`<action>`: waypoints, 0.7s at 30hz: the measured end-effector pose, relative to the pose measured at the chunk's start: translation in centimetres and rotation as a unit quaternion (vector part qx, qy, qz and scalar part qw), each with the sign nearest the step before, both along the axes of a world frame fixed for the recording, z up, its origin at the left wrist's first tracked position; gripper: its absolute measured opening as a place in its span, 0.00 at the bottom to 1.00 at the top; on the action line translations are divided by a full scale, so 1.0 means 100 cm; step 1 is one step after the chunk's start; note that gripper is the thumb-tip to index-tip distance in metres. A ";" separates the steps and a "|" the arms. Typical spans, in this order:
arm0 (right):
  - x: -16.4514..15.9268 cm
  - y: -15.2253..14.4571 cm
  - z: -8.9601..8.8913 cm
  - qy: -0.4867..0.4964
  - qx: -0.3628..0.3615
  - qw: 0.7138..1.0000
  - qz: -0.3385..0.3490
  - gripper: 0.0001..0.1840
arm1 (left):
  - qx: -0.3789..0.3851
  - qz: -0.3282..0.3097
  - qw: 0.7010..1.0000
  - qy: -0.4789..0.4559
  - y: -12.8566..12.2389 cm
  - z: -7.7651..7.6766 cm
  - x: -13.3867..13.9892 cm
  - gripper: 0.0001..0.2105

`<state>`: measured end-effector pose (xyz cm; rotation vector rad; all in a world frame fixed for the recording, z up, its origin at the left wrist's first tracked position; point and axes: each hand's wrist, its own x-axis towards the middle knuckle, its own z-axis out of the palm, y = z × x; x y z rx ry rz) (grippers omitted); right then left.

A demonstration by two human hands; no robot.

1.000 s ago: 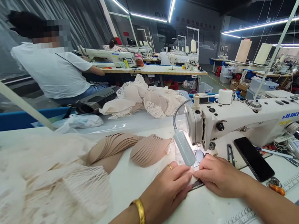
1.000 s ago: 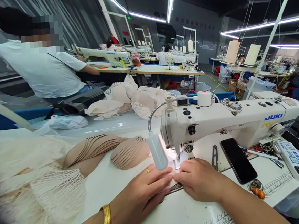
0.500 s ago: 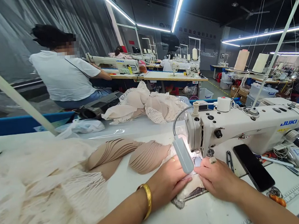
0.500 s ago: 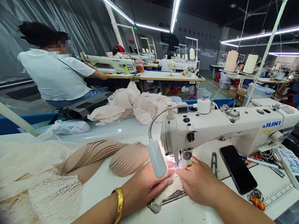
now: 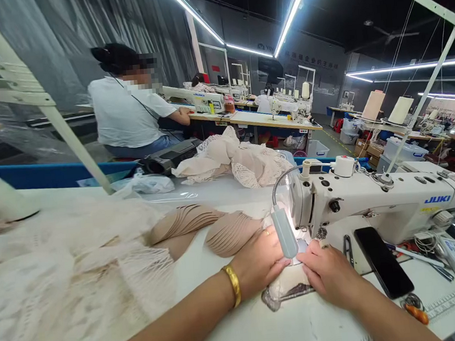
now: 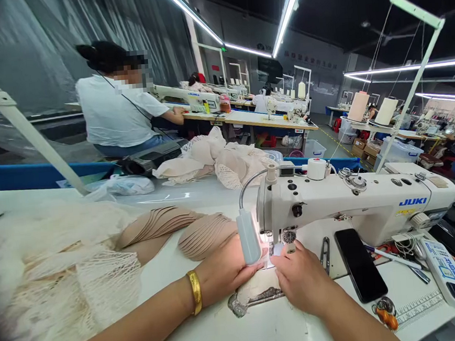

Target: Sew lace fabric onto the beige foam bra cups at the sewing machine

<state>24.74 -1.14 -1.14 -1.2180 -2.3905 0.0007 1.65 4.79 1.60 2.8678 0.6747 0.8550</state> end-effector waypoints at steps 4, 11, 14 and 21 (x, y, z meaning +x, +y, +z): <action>0.002 0.000 -0.002 0.056 -0.003 0.998 0.023 0.13 | -0.006 0.024 1.000 0.005 0.002 0.000 0.002 0.09; -0.031 -0.024 0.018 0.413 -0.398 0.819 -0.015 0.20 | -0.031 -0.005 0.999 -0.022 -0.042 -0.014 -0.029 0.16; -0.052 -0.037 0.027 0.541 -0.461 0.703 -0.023 0.31 | -0.036 -0.013 0.996 -0.079 -0.072 -0.021 -0.054 0.15; -0.076 -0.066 0.033 0.716 -0.407 0.565 -0.049 0.36 | -0.168 0.263 0.931 -0.189 -0.138 -0.015 -0.108 0.19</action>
